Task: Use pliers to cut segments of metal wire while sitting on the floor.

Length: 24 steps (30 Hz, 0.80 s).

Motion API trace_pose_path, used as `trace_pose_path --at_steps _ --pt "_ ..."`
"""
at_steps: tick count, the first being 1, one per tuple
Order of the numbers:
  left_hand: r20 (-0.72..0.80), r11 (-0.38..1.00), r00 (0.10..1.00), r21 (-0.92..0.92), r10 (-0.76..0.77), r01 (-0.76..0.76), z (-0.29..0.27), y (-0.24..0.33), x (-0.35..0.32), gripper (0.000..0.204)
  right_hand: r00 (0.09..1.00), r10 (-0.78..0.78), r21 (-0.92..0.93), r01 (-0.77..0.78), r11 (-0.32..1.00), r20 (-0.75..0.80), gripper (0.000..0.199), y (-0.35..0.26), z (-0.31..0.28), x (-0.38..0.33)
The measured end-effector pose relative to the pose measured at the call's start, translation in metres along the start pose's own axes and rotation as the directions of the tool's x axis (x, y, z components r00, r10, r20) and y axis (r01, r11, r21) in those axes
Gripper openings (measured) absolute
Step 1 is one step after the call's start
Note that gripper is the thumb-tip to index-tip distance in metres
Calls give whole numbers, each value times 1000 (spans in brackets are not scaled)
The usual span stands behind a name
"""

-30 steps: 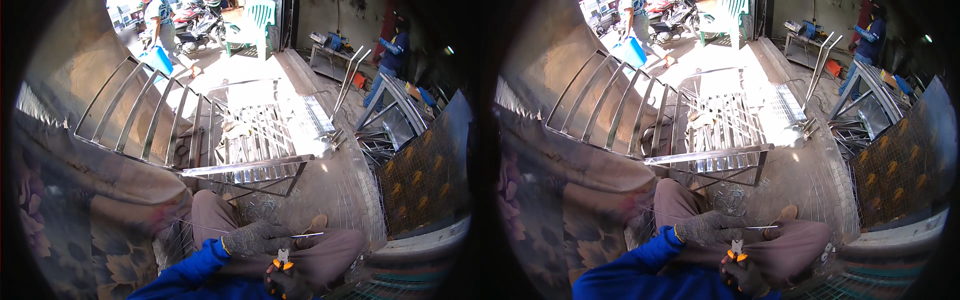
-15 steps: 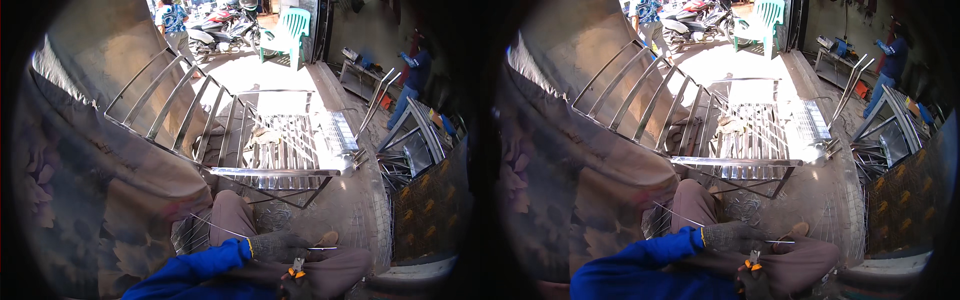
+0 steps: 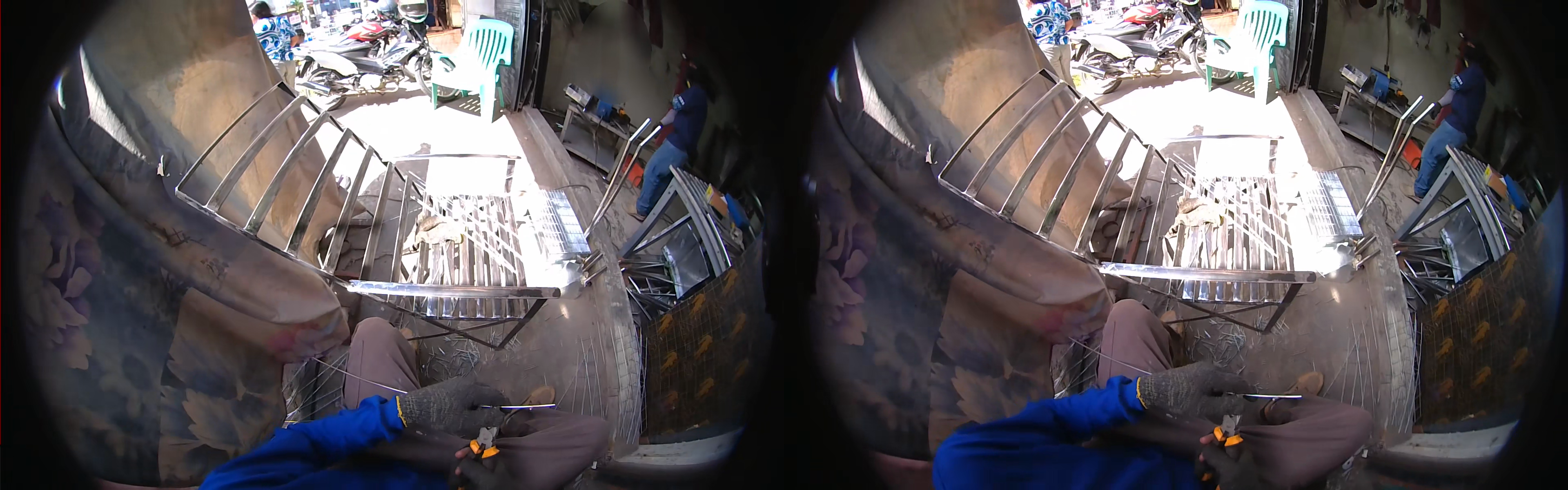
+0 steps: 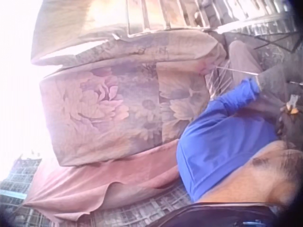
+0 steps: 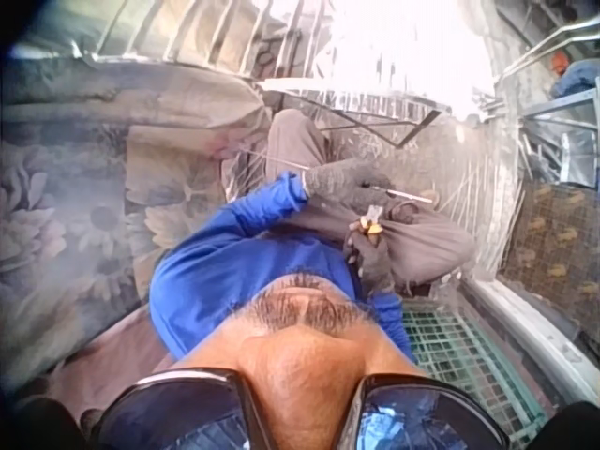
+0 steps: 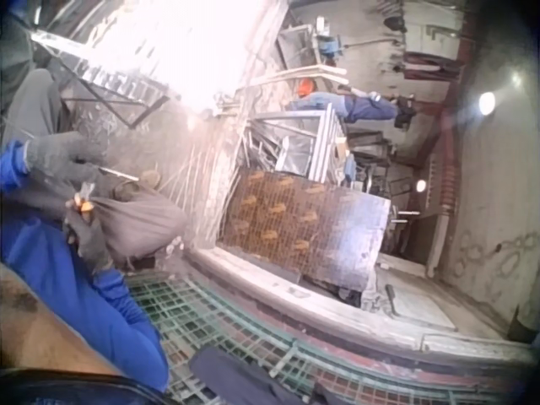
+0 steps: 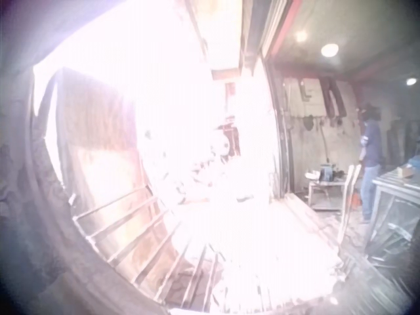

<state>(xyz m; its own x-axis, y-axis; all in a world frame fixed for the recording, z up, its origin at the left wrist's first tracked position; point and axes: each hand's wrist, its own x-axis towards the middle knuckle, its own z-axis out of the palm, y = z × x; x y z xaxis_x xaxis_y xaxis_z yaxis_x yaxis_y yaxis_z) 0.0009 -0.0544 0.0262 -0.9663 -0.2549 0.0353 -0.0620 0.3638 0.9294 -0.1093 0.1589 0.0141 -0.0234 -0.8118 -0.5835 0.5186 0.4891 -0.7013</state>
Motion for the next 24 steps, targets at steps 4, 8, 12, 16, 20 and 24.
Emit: trace_pose_path --at_steps 4,8,12,16,20,24 --pt "-80 998 995 35 52 -49 0 0 -5 33 1000 11 56 -12 998 23 22 9 1 2" --pt "-112 998 993 54 30 -24 3 -2 -7 31 1000 12 112 -15 994 28 23 17 2 4" --pt "-140 994 986 71 95 -86 5 -3 -8 30 999 36 128 -40 991 34 25 16 3 3" --pt "-111 990 991 121 80 -66 9 -5 -8 33 995 -5 172 -12 985 101 29 14 4 0" --pt "-111 995 990 69 82 -75 15 -8 -4 33 977 8 313 -77 947 215 34 17 0 -1" --pt "-105 993 989 67 100 -93 18 -9 -1 33 927 10 528 -222 820 374 38 19 -3 -4"
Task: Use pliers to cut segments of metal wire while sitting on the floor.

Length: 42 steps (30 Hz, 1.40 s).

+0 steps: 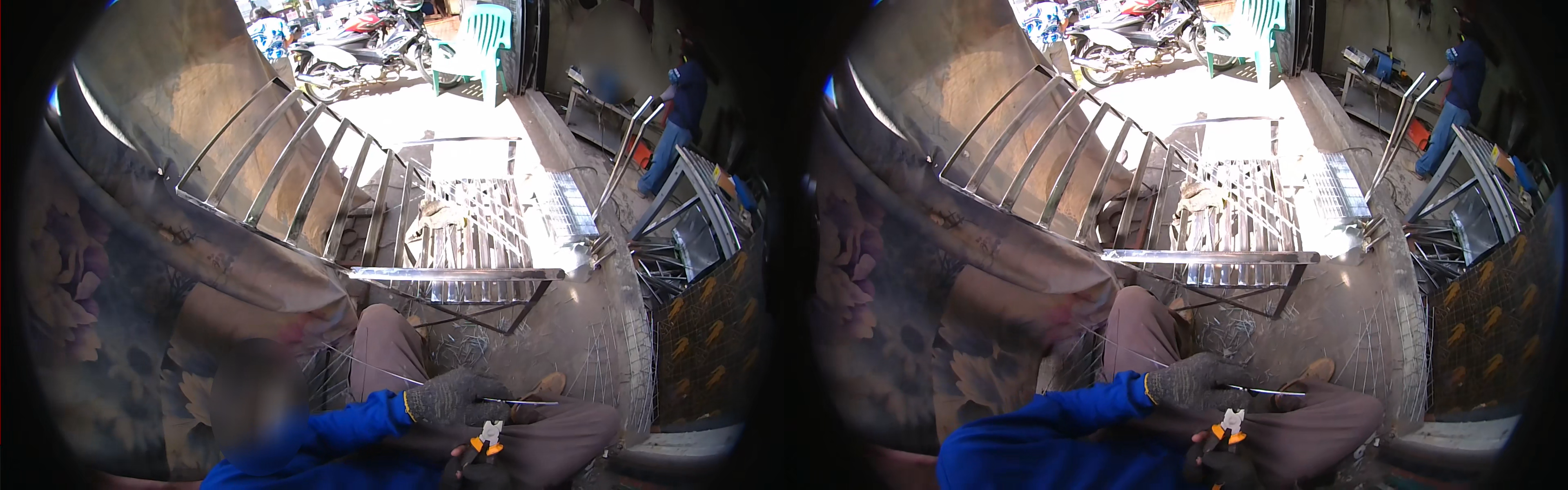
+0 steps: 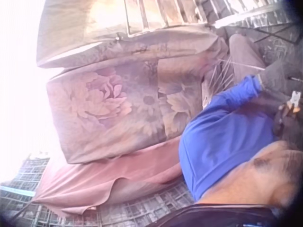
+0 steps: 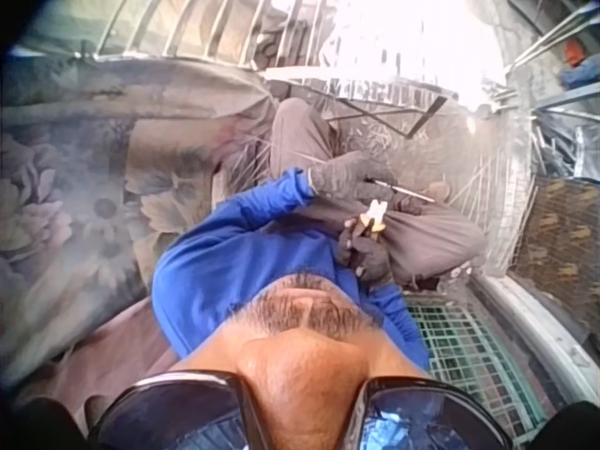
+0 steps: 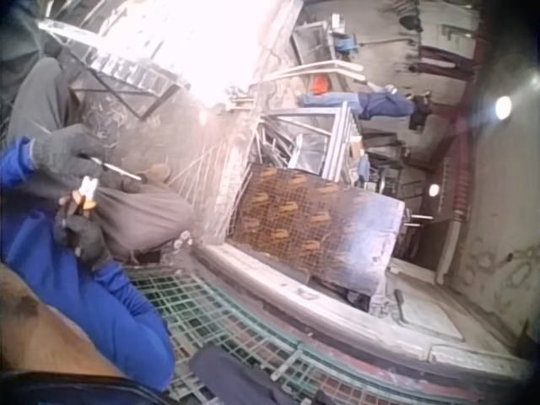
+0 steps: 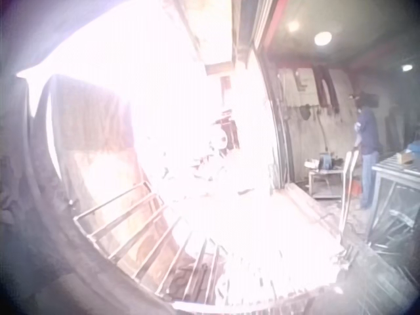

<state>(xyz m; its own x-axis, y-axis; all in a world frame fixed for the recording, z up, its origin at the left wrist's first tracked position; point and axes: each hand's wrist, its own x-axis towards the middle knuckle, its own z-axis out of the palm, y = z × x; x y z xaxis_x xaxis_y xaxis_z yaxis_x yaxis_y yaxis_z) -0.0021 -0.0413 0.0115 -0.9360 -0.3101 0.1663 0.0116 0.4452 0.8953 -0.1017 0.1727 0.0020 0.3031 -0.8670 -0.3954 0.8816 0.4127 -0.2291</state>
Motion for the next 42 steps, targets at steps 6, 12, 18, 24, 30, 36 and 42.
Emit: trace_pose_path --at_steps 6,12,18,24,30,36,42 --pt "-4 998 999 -47 -44 44 -2 3 1 31 995 5 -105 -16 994 -96 37 -10 4 0" --pt "85 979 985 -131 -147 158 -4 0 6 33 978 -29 -235 -20 972 -205 27 -18 13 1" --pt "74 994 993 -46 -91 94 3 -9 6 35 957 10 -217 -77 973 -291 19 -25 19 -2" --pt "144 982 974 -48 -174 183 8 -23 10 38 919 -42 -368 -115 923 -392 17 -26 9 3" --pt "177 991 976 -5 -128 131 10 -37 10 38 892 -50 -424 -164 891 -449 16 -24 5 4" --pt "176 995 984 99 6 -23 4 -31 10 36 926 -20 -292 -99 951 -377 17 -22 14 4" --pt "86 983 985 -99 -149 157 -3 -19 10 36 894 -81 -289 -56 956 -441 13 -19 16 12"
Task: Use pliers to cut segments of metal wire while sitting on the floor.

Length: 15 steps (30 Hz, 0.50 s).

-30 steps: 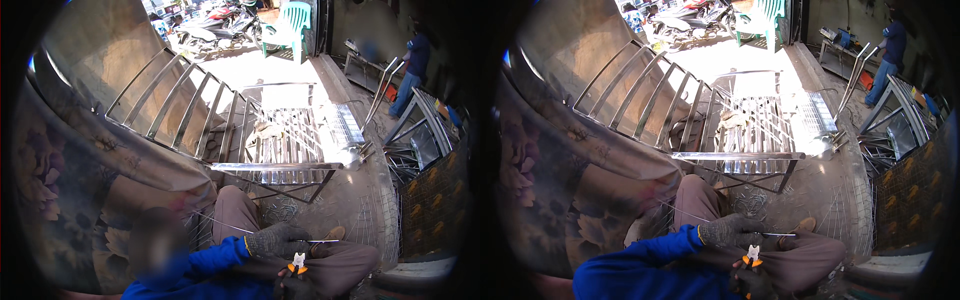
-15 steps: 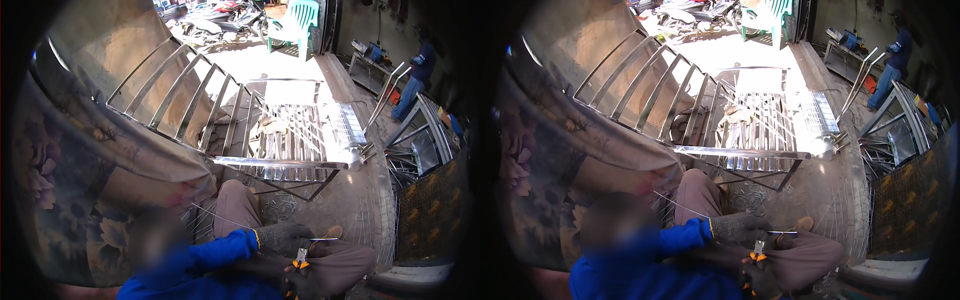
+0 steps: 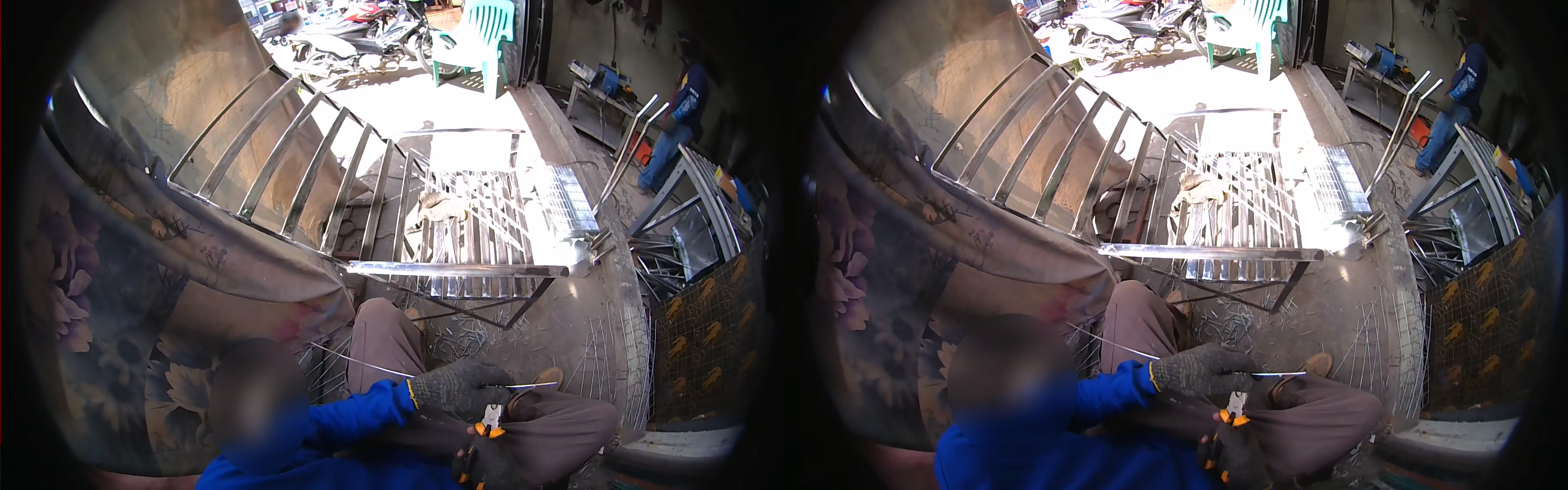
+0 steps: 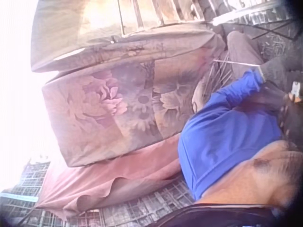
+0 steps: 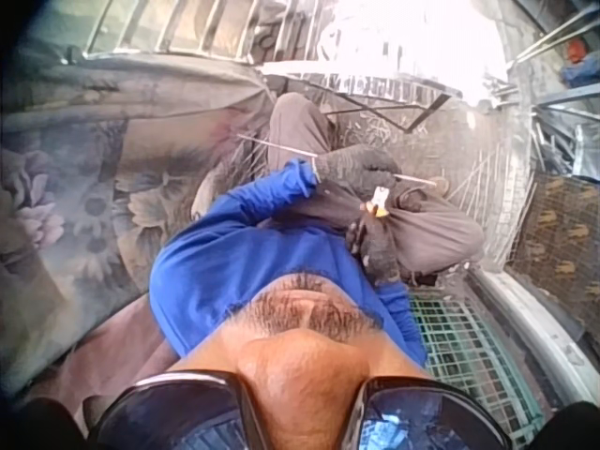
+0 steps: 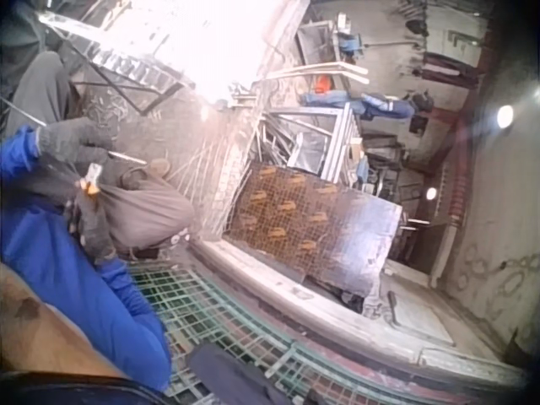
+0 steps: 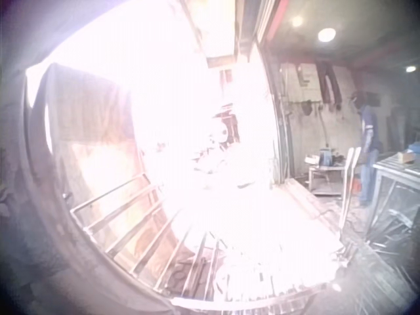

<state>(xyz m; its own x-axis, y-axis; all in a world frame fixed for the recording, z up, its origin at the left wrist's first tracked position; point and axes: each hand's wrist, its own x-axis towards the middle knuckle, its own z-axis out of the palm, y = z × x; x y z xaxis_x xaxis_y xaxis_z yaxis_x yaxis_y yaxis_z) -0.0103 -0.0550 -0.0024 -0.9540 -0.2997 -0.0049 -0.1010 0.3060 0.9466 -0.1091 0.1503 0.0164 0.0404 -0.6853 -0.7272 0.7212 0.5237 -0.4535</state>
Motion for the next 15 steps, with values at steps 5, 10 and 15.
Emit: trace_pose_path --at_steps 5,10,15 --pt "7 988 988 27 155 -155 -4 -3 1 35 993 -107 -12 108 994 48 26 7 -8 8" --pt "-110 971 979 189 170 -148 0 -10 -3 33 992 -125 -58 126 990 20 26 4 -10 8" --pt "-24 988 991 82 130 -128 -1 -10 -10 34 978 -167 -575 207 792 122 31 -16 -14 -8"
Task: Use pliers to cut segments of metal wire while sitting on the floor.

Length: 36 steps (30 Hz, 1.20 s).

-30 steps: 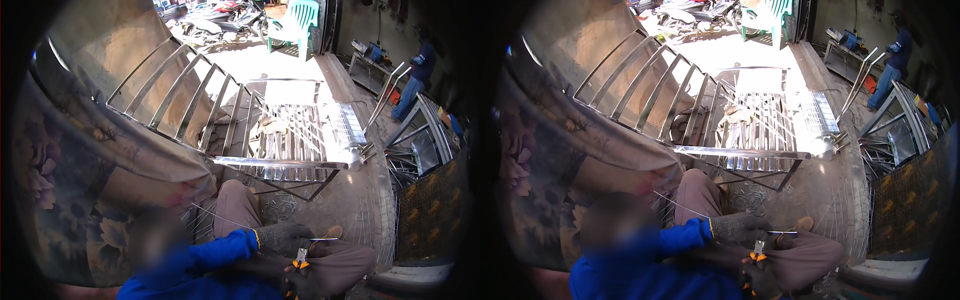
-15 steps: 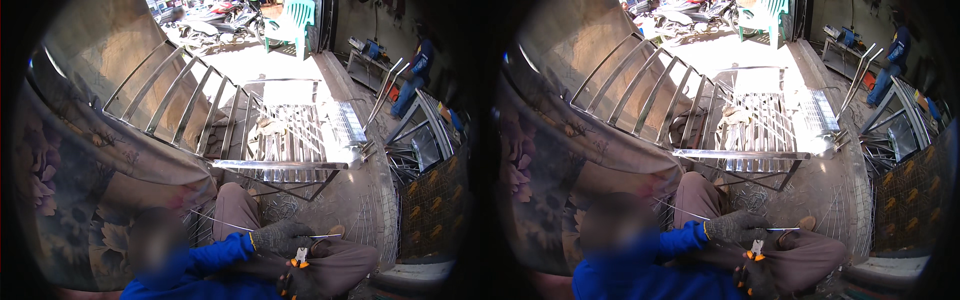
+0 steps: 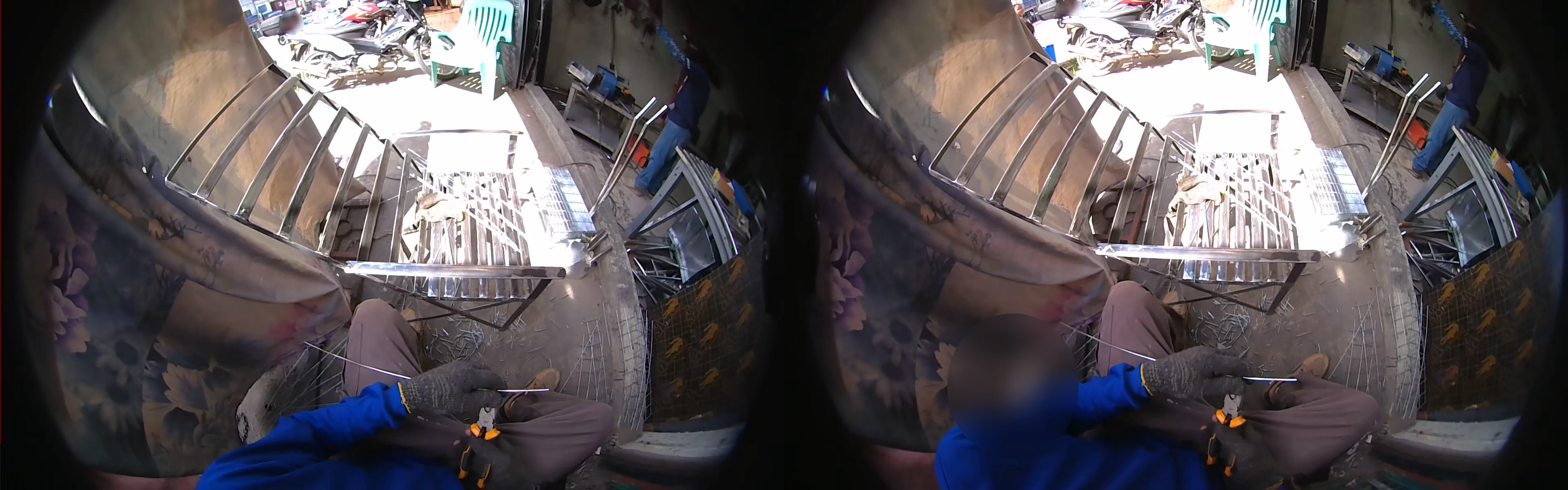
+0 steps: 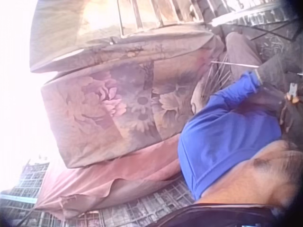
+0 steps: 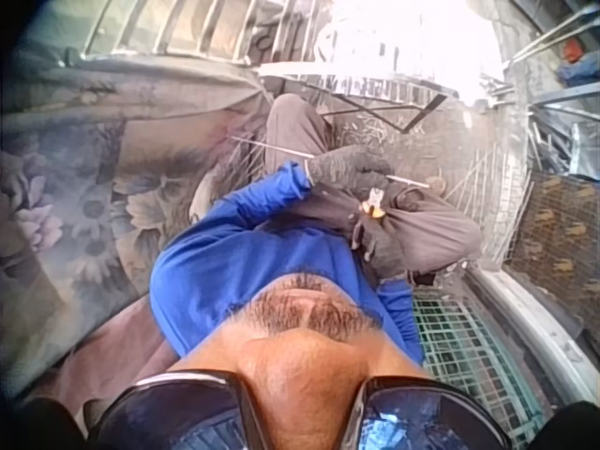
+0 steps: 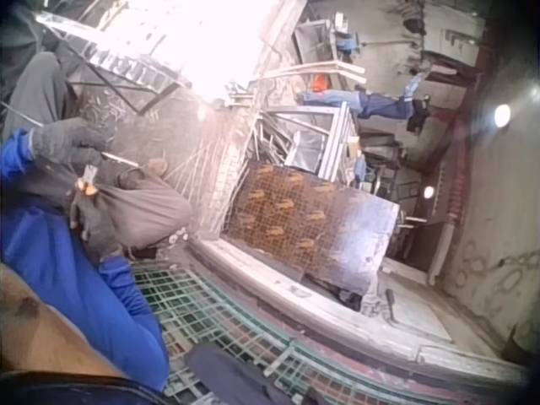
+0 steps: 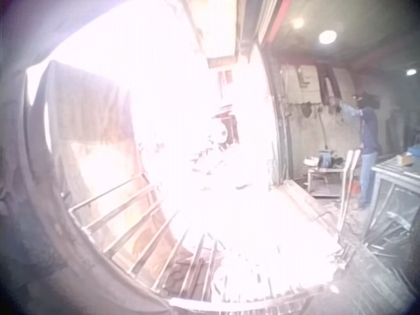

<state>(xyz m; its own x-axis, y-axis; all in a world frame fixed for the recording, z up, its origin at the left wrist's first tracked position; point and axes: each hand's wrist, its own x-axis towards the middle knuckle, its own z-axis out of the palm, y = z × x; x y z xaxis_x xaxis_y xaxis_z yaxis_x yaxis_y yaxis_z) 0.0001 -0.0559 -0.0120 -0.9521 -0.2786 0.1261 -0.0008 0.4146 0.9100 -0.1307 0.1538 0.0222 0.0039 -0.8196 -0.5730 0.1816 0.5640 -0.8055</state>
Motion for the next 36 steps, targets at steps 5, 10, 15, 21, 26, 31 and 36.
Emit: trace_pose_path --at_steps 5,10,15,21,26,31,36 --pt "-9 997 998 -53 -59 59 -3 11 -1 36 997 -52 68 55 996 -51 28 0 9 3" --pt "4 994 996 -71 -87 87 -10 17 -2 35 978 115 143 -91 986 -172 21 -1 16 9" --pt "71 975 989 -173 -128 139 -10 17 -2 35 995 27 20 -25 999 -92 23 -3 9 4" --pt "83 970 987 -190 -141 154 -8 19 -3 35 989 -130 -188 115 975 -71 28 -12 5 -4" --pt "130 941 974 -262 -186 215 -7 18 -2 35 995 60 -8 -61 998 -75 31 -22 9 -8" --pt "106 963 979 -191 -174 191 -4 18 -2 38 994 71 63 -66 996 -85 25 -12 9 -3" --pt "76 968 986 -194 -146 158 0 23 1 40 977 51 41 -43 998 -209 35 11 14 8"
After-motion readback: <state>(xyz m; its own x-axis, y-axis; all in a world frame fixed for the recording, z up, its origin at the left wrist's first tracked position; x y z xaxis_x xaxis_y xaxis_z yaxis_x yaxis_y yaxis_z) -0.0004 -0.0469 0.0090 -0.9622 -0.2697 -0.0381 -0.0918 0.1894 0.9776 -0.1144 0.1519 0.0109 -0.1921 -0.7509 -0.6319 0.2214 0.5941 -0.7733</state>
